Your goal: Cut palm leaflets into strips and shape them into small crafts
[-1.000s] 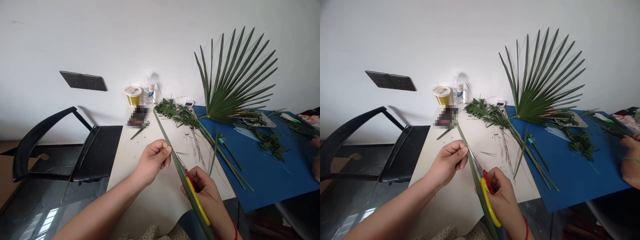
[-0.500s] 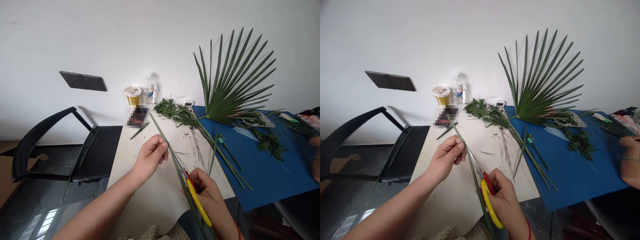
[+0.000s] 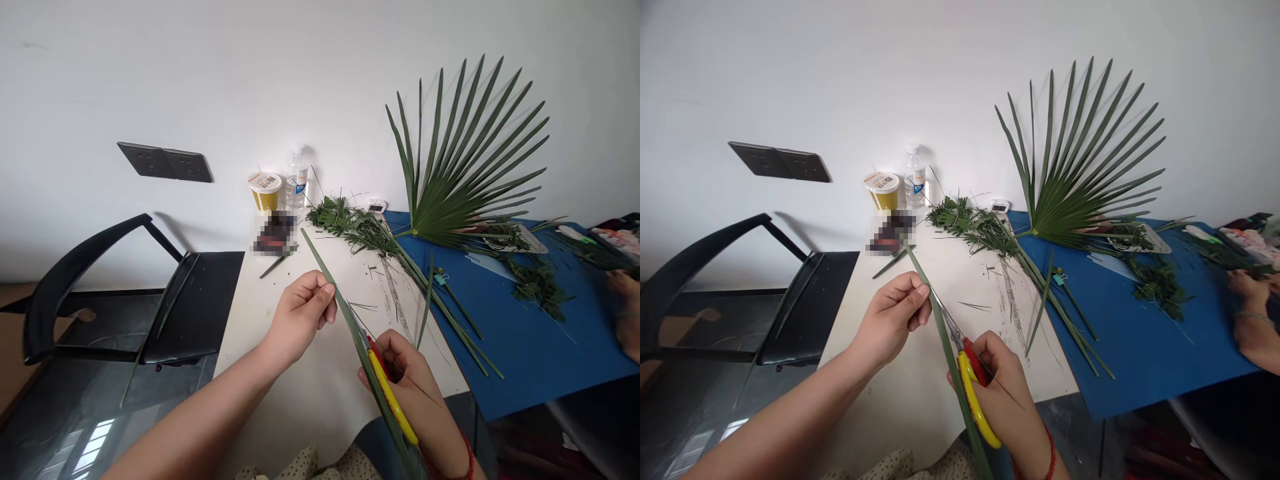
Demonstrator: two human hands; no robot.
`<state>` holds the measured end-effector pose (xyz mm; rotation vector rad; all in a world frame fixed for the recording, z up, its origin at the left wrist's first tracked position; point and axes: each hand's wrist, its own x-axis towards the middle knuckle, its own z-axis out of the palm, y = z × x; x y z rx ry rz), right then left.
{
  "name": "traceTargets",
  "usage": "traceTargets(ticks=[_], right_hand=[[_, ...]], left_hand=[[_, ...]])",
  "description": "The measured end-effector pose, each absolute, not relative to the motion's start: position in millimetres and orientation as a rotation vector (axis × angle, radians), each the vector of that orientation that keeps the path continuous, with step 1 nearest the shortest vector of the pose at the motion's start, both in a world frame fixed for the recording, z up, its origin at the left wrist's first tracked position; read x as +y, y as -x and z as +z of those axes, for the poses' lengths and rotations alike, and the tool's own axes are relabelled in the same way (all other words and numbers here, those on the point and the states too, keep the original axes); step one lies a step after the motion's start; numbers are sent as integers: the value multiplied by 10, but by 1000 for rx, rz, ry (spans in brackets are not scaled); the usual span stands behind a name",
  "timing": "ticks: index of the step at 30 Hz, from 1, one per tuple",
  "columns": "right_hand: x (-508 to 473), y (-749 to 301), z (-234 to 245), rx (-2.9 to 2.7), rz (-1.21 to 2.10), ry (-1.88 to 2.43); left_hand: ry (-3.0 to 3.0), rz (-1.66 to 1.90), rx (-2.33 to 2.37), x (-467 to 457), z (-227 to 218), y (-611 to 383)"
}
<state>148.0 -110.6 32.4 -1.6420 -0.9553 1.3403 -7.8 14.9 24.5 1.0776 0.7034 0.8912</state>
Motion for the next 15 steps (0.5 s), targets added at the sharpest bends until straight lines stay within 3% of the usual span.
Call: traceTargets(ticks=[15], right_hand=[[-1084, -1476, 291, -909, 1289, 1633]], left_hand=[[-1144, 841, 715, 104, 240, 51]])
